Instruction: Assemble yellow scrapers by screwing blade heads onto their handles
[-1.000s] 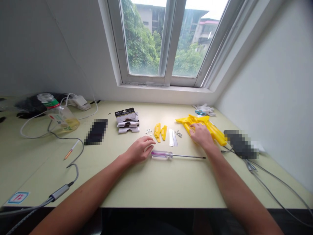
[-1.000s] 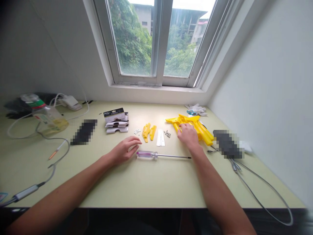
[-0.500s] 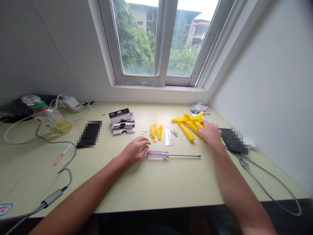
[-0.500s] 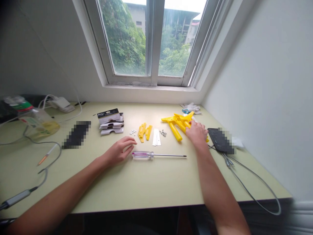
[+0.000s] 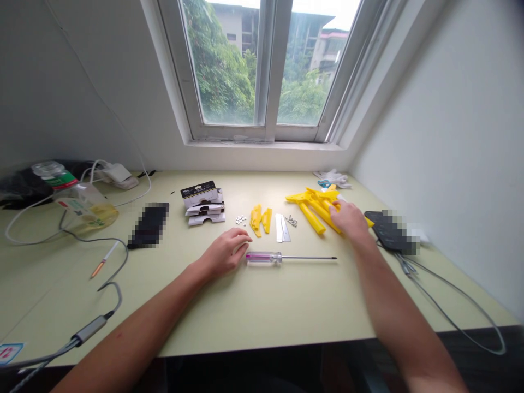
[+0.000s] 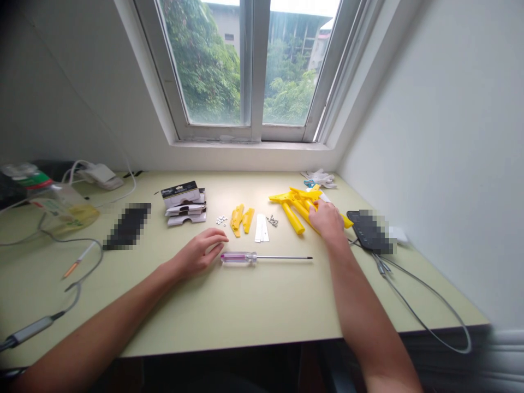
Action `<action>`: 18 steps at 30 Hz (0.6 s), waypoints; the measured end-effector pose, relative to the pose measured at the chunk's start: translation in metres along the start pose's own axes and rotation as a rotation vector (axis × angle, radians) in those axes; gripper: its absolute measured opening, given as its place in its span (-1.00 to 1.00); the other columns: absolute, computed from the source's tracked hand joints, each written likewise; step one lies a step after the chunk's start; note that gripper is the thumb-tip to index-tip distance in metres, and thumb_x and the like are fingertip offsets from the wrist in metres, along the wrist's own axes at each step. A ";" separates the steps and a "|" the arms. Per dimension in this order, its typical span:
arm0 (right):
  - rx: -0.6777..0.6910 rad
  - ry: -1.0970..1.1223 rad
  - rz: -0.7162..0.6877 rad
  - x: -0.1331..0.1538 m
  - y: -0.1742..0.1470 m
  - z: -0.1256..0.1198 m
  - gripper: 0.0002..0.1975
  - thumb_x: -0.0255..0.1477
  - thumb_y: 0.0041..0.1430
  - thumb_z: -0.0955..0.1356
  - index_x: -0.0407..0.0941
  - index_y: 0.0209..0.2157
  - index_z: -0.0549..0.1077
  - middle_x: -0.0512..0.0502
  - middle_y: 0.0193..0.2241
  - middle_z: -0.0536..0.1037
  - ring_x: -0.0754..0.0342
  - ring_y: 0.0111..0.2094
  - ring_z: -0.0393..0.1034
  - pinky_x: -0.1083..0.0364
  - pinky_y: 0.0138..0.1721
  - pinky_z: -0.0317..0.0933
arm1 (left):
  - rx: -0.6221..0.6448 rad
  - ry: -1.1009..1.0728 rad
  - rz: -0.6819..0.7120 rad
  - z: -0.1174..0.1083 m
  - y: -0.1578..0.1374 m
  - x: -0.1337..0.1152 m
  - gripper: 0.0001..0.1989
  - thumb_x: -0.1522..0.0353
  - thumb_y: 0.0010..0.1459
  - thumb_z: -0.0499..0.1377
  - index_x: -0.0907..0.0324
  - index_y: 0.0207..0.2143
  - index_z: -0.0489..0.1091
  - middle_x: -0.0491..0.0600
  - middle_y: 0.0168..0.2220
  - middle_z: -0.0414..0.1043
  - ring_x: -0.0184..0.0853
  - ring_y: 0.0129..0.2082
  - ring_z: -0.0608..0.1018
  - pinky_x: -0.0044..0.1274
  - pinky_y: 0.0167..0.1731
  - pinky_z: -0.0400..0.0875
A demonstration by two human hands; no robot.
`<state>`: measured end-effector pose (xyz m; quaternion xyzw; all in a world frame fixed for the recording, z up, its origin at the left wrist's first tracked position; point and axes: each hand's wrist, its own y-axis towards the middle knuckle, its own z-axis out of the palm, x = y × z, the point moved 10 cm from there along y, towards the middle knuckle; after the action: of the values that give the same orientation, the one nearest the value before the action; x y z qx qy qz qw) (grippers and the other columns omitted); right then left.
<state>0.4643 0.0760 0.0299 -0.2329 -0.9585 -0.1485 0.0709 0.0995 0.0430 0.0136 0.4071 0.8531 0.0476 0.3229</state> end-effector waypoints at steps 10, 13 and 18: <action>-0.036 -0.122 -0.150 0.025 -0.011 0.007 -0.66 -0.20 0.10 0.32 -0.03 -0.14 0.55 -0.27 0.17 0.30 -0.31 0.21 0.04 -0.33 0.08 0.03 | -0.002 0.016 0.020 0.000 -0.001 -0.001 -0.77 0.40 0.27 0.05 0.16 -0.12 0.47 0.09 -0.07 0.44 -0.23 -0.08 0.49 -0.36 -0.02 0.43; -0.076 -0.180 -0.153 0.028 -0.013 0.010 -0.67 -0.25 0.13 0.30 -0.09 -0.16 0.55 -0.31 0.16 0.31 -0.32 0.23 -0.01 -0.34 0.08 0.00 | -0.005 0.018 0.021 0.000 -0.001 -0.001 -0.77 0.40 0.27 0.05 0.16 -0.12 0.47 0.09 -0.08 0.44 -0.23 -0.09 0.50 -0.36 -0.02 0.44; -0.130 -0.219 -0.170 0.037 -0.016 0.010 -0.71 -0.38 0.13 0.25 -0.16 -0.21 0.55 -0.40 0.11 0.35 -0.34 0.24 -0.03 -0.40 0.09 -0.05 | -0.004 0.020 0.021 0.000 0.000 -0.002 -0.77 0.39 0.27 0.05 0.15 -0.12 0.48 0.08 -0.08 0.44 -0.23 -0.09 0.50 -0.37 -0.03 0.44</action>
<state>0.4232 0.0811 0.0239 -0.1697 -0.9651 -0.1895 -0.0621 0.1002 0.0412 0.0151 0.4149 0.8519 0.0568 0.3145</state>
